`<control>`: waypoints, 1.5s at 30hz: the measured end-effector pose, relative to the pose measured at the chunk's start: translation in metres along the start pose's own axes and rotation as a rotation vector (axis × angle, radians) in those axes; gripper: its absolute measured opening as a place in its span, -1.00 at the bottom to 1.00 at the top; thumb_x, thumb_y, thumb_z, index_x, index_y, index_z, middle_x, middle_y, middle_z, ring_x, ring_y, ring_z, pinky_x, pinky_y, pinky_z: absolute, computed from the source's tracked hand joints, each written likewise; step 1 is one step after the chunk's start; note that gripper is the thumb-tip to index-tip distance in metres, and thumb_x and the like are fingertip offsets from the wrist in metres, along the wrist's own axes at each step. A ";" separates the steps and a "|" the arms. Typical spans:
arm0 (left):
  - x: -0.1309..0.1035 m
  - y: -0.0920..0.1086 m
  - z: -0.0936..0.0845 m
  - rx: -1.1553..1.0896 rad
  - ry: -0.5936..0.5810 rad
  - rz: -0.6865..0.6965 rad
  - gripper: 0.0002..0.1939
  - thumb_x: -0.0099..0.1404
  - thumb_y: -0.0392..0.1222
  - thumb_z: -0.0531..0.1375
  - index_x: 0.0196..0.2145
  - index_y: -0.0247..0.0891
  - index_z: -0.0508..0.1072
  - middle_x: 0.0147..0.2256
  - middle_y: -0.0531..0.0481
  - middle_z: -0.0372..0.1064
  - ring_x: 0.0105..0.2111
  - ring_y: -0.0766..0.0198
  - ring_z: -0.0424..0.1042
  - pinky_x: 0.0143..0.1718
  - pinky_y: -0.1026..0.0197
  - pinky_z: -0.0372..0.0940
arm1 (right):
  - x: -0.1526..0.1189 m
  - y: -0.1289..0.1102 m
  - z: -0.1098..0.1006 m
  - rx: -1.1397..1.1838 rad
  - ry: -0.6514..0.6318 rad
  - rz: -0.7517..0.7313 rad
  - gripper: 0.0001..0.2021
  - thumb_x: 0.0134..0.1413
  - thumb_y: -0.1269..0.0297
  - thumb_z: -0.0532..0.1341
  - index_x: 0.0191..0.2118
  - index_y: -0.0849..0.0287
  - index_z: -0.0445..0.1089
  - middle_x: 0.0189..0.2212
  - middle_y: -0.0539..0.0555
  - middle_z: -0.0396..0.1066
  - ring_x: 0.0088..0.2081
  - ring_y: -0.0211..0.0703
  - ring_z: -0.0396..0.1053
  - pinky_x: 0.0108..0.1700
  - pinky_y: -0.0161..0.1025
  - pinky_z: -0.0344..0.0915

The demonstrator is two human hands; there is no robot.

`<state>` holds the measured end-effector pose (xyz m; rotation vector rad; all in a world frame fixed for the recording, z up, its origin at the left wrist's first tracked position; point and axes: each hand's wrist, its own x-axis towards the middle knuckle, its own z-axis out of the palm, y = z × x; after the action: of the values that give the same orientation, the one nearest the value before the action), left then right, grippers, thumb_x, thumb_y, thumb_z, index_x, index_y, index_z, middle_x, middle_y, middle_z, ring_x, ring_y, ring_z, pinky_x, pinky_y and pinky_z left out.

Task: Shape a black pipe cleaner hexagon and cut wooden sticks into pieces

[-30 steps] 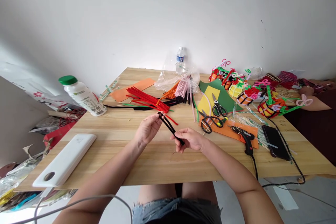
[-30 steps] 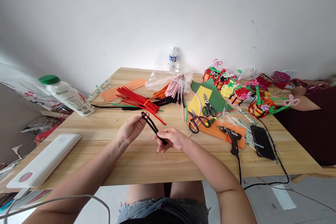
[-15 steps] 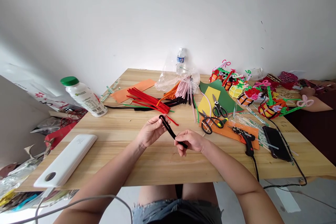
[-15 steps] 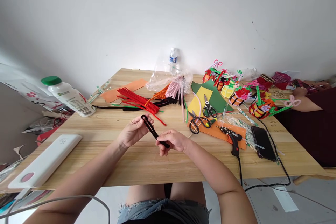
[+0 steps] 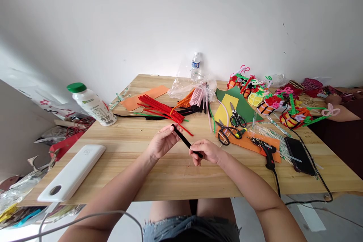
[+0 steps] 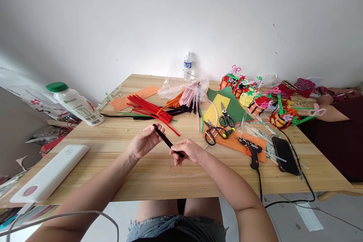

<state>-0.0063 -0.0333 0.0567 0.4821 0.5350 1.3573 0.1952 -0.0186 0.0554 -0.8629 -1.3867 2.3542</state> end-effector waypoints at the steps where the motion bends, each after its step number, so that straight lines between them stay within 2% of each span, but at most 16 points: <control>1: 0.000 0.000 0.000 0.001 0.005 0.005 -0.83 0.02 -0.30 0.37 -0.38 -0.37 0.54 -0.42 -0.05 0.46 -0.34 0.27 0.45 -0.27 0.24 0.33 | 0.000 0.000 0.001 -0.002 0.008 -0.002 -0.68 -0.12 0.08 0.32 -0.46 0.31 0.39 -0.69 -0.07 0.28 -0.63 -0.21 0.41 -0.63 -0.37 0.25; 5: 0.000 -0.002 0.001 -0.009 0.030 0.041 -0.79 -0.03 -0.30 0.40 -0.38 -0.39 0.53 -0.44 -0.03 0.46 -0.35 0.27 0.45 -0.24 0.23 0.34 | -0.001 -0.001 0.003 -0.023 0.038 -0.014 -0.67 -0.12 0.07 0.32 -0.47 0.31 0.40 -0.70 -0.07 0.29 -0.64 -0.22 0.40 -0.64 -0.37 0.24; 11: 0.002 -0.005 0.000 -0.016 0.053 0.051 -0.88 0.04 -0.30 0.36 -0.44 -0.37 0.51 -0.48 0.00 0.41 -0.38 0.33 0.42 -0.26 0.28 0.33 | 0.000 0.000 0.005 -0.069 0.052 -0.026 -0.66 -0.13 0.06 0.32 -0.47 0.30 0.40 -0.71 -0.08 0.27 -0.63 -0.22 0.40 -0.63 -0.37 0.25; 16: 0.002 -0.005 0.002 -0.036 0.063 0.069 -0.90 0.02 -0.34 0.37 -0.48 -0.36 0.51 -0.50 0.02 0.39 -0.41 0.35 0.41 -0.29 0.29 0.33 | -0.001 -0.002 0.007 -0.115 0.065 -0.055 -0.65 -0.13 0.04 0.30 -0.48 0.31 0.41 -0.71 -0.05 0.29 -0.64 -0.22 0.39 -0.64 -0.35 0.27; 20: 0.000 -0.008 0.003 0.004 0.059 0.099 -0.89 0.02 -0.29 0.38 -0.48 -0.34 0.53 -0.50 0.00 0.42 -0.41 0.32 0.42 -0.29 0.26 0.34 | -0.001 0.000 0.009 -0.141 0.064 -0.068 -0.65 -0.12 0.05 0.30 -0.49 0.32 0.41 -0.72 -0.04 0.30 -0.65 -0.21 0.39 -0.63 -0.34 0.27; 24: -0.004 -0.014 0.002 0.136 0.003 0.028 -0.75 -0.07 -0.25 0.44 -0.38 -0.37 0.58 -0.42 -0.11 0.50 -0.34 0.24 0.46 -0.24 0.20 0.34 | 0.000 0.004 0.011 -0.152 0.124 -0.117 -0.65 -0.10 0.04 0.29 -0.49 0.31 0.41 -0.71 -0.04 0.31 -0.63 -0.21 0.40 -0.61 -0.35 0.25; 27: -0.006 -0.017 0.001 0.161 -0.019 0.003 -0.75 -0.10 -0.25 0.45 -0.40 -0.35 0.59 -0.42 -0.09 0.51 -0.33 0.25 0.47 -0.19 0.19 0.32 | 0.000 0.004 0.011 -0.152 0.154 -0.147 -0.66 -0.09 0.05 0.28 -0.49 0.31 0.42 -0.70 -0.03 0.32 -0.62 -0.23 0.39 -0.60 -0.36 0.22; 31: -0.007 -0.017 0.001 0.144 -0.038 -0.003 -0.75 -0.12 -0.24 0.46 -0.40 -0.30 0.60 -0.38 -0.06 0.51 -0.33 0.28 0.45 -0.22 0.22 0.31 | -0.004 0.001 0.008 -0.104 0.084 -0.155 -0.69 -0.05 0.10 0.27 -0.48 0.32 0.42 -0.70 -0.03 0.31 -0.63 -0.21 0.39 -0.61 -0.35 0.21; 35: -0.007 -0.016 0.001 0.152 -0.063 -0.019 -0.81 -0.12 -0.27 0.46 -0.48 -0.32 0.58 -0.43 -0.01 0.46 -0.46 0.40 0.37 -0.39 0.31 0.27 | -0.006 -0.002 0.005 -0.103 -0.016 -0.133 -0.71 -0.06 0.11 0.28 -0.49 0.31 0.40 -0.71 -0.03 0.30 -0.62 -0.17 0.41 -0.59 -0.32 0.23; 38: -0.008 -0.017 0.001 0.137 -0.081 -0.066 -0.82 -0.12 -0.26 0.46 -0.51 -0.34 0.57 -0.48 0.01 0.43 -0.54 0.45 0.32 -0.47 0.33 0.23 | -0.005 -0.002 0.001 -0.164 -0.060 -0.134 -0.58 0.02 -0.05 0.19 -0.46 0.31 0.41 -0.63 0.07 0.39 -0.56 -0.15 0.42 -0.52 -0.27 0.30; 39: -0.008 -0.018 0.001 0.129 -0.081 -0.084 -0.82 -0.12 -0.26 0.46 -0.52 -0.35 0.57 -0.49 0.01 0.43 -0.55 0.45 0.32 -0.48 0.33 0.23 | -0.004 -0.002 0.000 -0.202 -0.016 -0.174 -0.53 0.04 -0.10 0.15 -0.43 0.31 0.42 -0.59 0.09 0.41 -0.54 -0.16 0.42 -0.48 -0.25 0.32; 41: -0.009 -0.020 0.002 0.114 -0.074 -0.113 -0.82 -0.13 -0.26 0.46 -0.54 -0.34 0.57 -0.50 0.00 0.44 -0.55 0.44 0.33 -0.48 0.33 0.23 | -0.002 0.001 0.000 -0.317 0.166 -0.339 -0.54 0.04 -0.12 0.16 -0.34 0.27 0.43 -0.48 0.11 0.44 -0.49 -0.19 0.41 -0.41 -0.22 0.35; 43: -0.010 -0.023 0.003 0.108 -0.060 -0.138 -0.83 -0.13 -0.27 0.46 -0.54 -0.33 0.57 -0.49 0.00 0.46 -0.55 0.44 0.34 -0.47 0.33 0.25 | -0.001 0.004 0.001 -0.469 0.352 -0.550 -0.67 0.00 0.00 0.26 -0.28 0.20 0.43 -0.36 0.11 0.42 -0.39 -0.19 0.41 -0.32 -0.22 0.36; 45: -0.011 -0.027 0.004 0.121 -0.047 -0.166 -0.81 -0.15 -0.26 0.47 -0.53 -0.32 0.58 -0.51 -0.01 0.48 -0.57 0.43 0.35 -0.47 0.32 0.26 | -0.001 0.006 0.004 -0.603 0.415 -0.690 -0.77 0.03 0.09 0.28 -0.28 0.15 0.43 -0.28 0.13 0.40 -0.28 -0.16 0.40 -0.24 -0.21 0.37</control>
<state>0.0154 -0.0478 0.0445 0.5549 0.6076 1.1566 0.1940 -0.0246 0.0515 -0.7713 -1.8387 1.1883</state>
